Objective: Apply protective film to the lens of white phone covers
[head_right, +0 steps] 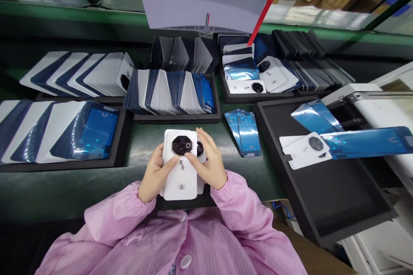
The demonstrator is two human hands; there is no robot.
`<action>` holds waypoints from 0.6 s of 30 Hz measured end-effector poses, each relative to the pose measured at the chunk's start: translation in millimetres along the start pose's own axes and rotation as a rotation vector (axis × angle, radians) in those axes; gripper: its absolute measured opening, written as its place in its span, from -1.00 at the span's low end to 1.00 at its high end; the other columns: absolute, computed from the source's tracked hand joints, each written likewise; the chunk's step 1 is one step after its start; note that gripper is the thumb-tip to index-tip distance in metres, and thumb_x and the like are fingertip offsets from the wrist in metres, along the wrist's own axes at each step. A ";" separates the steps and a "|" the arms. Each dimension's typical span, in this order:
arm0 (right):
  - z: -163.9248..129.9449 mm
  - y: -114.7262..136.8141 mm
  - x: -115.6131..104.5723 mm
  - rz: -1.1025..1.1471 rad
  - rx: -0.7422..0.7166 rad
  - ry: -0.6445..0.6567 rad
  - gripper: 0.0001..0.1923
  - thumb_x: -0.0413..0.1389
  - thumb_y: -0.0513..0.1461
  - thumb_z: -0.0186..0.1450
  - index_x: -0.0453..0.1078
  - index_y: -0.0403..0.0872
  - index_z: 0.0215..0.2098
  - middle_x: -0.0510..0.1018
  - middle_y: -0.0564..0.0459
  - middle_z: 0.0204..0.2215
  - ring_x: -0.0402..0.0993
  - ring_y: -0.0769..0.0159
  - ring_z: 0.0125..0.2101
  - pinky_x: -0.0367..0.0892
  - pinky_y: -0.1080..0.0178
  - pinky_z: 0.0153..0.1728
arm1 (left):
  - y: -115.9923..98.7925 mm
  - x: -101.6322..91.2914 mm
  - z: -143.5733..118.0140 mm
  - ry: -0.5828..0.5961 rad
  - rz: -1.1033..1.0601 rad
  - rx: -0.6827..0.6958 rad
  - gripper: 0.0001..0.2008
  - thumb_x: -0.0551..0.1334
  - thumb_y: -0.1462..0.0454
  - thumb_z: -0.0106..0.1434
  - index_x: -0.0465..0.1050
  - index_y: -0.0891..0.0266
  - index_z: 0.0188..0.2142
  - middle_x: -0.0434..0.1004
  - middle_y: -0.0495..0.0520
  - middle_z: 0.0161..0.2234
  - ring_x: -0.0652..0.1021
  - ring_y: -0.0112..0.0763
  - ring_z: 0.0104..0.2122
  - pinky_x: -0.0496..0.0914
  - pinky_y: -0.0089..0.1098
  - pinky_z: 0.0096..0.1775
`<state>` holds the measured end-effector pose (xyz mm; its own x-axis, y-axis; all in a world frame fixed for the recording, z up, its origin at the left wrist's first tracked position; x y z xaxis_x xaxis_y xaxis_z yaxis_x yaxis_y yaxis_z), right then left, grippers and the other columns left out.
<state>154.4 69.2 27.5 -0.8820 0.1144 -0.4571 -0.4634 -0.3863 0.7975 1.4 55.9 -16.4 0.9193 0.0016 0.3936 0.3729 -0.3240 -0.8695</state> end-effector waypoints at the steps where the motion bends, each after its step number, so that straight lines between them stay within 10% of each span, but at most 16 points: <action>1: 0.2 -1.5 -3.8 0.050 0.016 -0.060 -0.54 0.19 -0.22 0.22 0.32 -0.01 0.09 0.36 -0.14 0.14 0.27 0.07 0.17 0.22 -0.06 0.18 | -0.9 0.6 -0.1 0.004 -0.004 0.008 -0.52 0.33 0.18 0.14 0.23 0.16 0.01 0.53 0.09 -0.10 0.58 -0.34 -0.22 0.48 -0.36 -0.21; 9: -0.7 -38.9 -62.1 0.452 0.269 -0.654 -0.47 0.15 -0.31 0.17 0.20 0.06 0.08 0.52 0.07 -0.24 0.52 0.29 -0.24 0.44 0.21 -0.25 | -5.2 -9.3 3.9 -0.099 -0.021 -0.006 -0.54 0.33 0.17 0.13 0.25 0.17 -0.01 0.55 0.06 -0.18 0.58 -0.35 -0.30 0.48 -0.36 -0.29; 18: 0.9 -37.4 -0.9 -0.340 0.422 0.134 -0.60 0.11 -0.20 0.17 0.27 -0.09 -0.02 0.41 0.15 -0.57 0.41 0.31 -0.57 0.26 0.28 -0.50 | -8.8 -13.3 3.8 -0.152 -0.068 0.036 -0.54 0.34 0.18 0.13 0.25 0.15 -0.01 0.54 0.06 -0.16 0.59 -0.33 -0.25 0.50 -0.33 -0.24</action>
<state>172.4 84.4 -1.6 -0.6712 0.0405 -0.7402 -0.7381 0.0556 0.6724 -13.6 62.4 -15.1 0.8990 0.1668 0.4049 0.4370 -0.2839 -0.8535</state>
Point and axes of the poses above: each hand's wrist, its own z-axis towards the middle knuckle, its own x-axis out of the palm, y = z × x, the point moved 6 cm from there along z, towards the middle knuckle
